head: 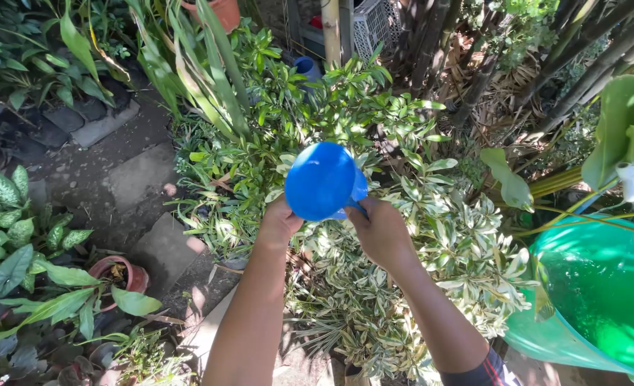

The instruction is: Watering various potted and garden plants using a small blue scoop and a green bucket of water.

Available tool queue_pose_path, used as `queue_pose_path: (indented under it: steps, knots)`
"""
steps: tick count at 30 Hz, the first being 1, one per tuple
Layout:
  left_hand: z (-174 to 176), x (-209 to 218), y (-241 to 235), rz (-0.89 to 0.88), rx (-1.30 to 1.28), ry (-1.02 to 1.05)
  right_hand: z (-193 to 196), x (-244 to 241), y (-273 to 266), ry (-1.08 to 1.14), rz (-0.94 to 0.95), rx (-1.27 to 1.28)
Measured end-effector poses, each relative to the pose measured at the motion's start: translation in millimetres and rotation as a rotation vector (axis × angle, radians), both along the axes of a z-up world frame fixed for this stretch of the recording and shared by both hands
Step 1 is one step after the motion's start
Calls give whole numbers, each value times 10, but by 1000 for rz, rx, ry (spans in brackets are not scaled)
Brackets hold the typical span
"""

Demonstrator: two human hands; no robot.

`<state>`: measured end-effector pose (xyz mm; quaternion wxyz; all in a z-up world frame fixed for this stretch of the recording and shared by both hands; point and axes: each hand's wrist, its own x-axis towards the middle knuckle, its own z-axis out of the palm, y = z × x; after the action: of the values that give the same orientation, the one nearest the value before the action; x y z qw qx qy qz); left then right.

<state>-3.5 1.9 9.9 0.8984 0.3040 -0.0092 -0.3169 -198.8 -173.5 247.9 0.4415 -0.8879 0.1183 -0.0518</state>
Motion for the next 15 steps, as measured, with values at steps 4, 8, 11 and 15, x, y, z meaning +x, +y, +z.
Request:
queue_pose_path:
  steps: [4, 8, 11, 15]
  knots:
    - [-194, 209, -38, 74, 57, 7, -38, 122, -24, -144, 39, -53]
    - [143, 269, -158, 106, 153, 108, 79, 197, -36, -37, 0, -6]
    - [353, 315, -319, 133, 157, 161, 118, 242, -113, -33, -17, -24]
    - [-7, 573, -524, 112, 88, 97, 176, 254, -196, -57, -61, -73]
